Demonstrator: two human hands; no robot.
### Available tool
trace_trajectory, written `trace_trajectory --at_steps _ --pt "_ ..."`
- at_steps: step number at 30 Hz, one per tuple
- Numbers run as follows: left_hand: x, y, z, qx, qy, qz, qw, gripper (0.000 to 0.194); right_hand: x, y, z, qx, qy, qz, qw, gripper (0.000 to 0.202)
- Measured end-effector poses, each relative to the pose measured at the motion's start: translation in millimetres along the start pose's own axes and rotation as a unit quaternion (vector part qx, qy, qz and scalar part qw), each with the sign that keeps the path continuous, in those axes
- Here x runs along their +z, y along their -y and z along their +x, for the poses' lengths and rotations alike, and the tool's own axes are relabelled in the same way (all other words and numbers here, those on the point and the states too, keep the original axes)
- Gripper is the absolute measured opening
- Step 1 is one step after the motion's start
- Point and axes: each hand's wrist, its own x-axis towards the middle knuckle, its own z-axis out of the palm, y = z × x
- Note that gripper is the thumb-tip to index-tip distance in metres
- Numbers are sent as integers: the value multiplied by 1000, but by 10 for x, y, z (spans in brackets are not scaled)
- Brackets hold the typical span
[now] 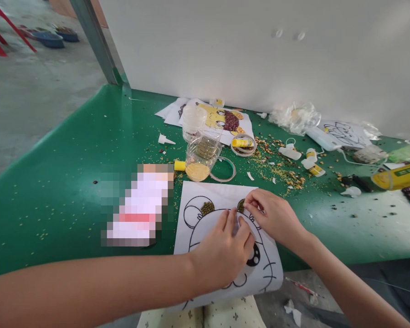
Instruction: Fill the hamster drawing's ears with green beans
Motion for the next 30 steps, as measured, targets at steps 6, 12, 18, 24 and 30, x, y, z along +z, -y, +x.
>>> trace_trajectory --at_steps 6,12,18,24,30 --pt "-16 -13 -10 -11 7 -10 1000 38 -55 -137 -183 -106 -77 9 991 21" --pt "10 -16 -7 -81 31 -50 995 41 74 -123 -373 -141 -55 -42 988 30" --pt "9 16 10 -96 60 -77 991 37 95 -137 -392 -130 -55 -43 989 31" --pt "7 21 18 -89 62 -77 991 37 101 -111 -414 -122 -50 -64 989 32" --pt "6 15 12 -89 65 -77 991 39 94 -80 -411 -134 -54 -89 986 31"
